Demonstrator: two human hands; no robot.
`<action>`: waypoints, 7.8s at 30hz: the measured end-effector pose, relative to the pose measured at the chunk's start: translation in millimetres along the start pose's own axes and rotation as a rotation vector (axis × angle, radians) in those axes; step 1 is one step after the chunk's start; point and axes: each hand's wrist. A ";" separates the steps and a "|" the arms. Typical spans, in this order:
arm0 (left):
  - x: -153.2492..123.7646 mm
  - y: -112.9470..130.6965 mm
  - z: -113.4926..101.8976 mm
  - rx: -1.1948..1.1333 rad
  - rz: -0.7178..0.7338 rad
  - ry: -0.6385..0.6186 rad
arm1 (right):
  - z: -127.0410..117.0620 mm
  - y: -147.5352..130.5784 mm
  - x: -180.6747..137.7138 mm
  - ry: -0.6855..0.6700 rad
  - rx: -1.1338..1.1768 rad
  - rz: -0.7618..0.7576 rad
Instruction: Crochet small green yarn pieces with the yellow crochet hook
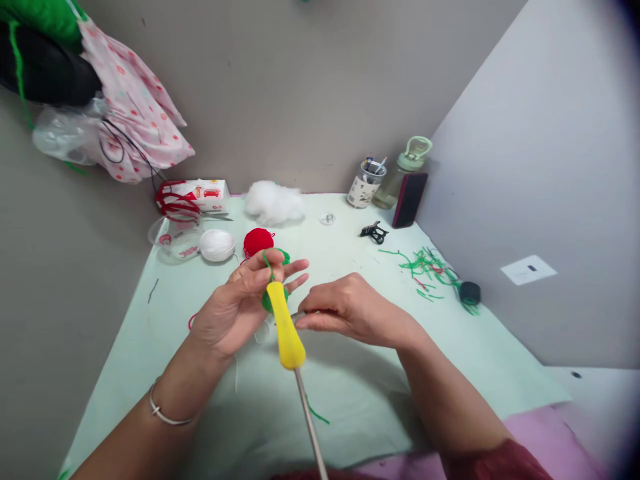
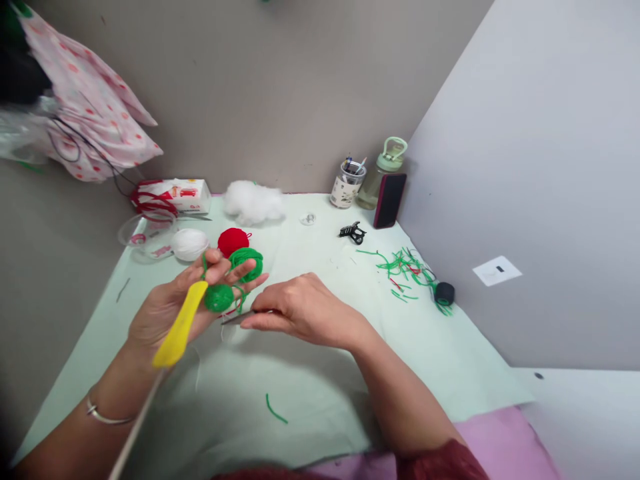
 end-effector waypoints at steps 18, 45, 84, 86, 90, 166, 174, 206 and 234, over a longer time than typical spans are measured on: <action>8.0 -39.5 1.5 0.266 -0.032 0.114 | 3.4 -7.5 0.8 0.669 -0.451 -0.162; -14.1 -51.7 -31.1 1.101 0.098 0.109 | 53.7 20.8 -17.5 0.129 1.078 0.574; -13.9 -67.1 -58.8 0.425 -0.251 0.232 | 63.4 42.7 -20.3 0.224 1.292 0.610; -12.5 -67.1 -58.0 0.426 -0.256 0.255 | 61.5 37.6 -19.8 0.167 1.260 0.593; -12.4 -65.6 -54.2 0.404 -0.251 0.263 | 59.2 32.4 -18.0 0.144 1.201 0.600; -29.4 -51.1 -31.5 0.843 -0.534 -0.180 | 16.1 71.0 -48.6 0.757 1.151 0.526; -19.8 -37.0 -42.9 0.936 -0.027 0.307 | 9.6 66.6 -71.5 0.889 1.105 0.379; 32.8 -9.1 -30.5 1.536 0.234 0.035 | 67.3 33.2 -25.0 0.351 0.695 0.555; -3.9 5.9 12.3 1.451 0.007 -0.242 | 30.8 8.8 -28.6 0.054 1.078 0.387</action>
Point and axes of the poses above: each hand's wrist, its own x-axis towards the middle knuckle, its own z-axis out of the palm, y = z × x, and after that the axes turned 6 degrees about -x, right-handed
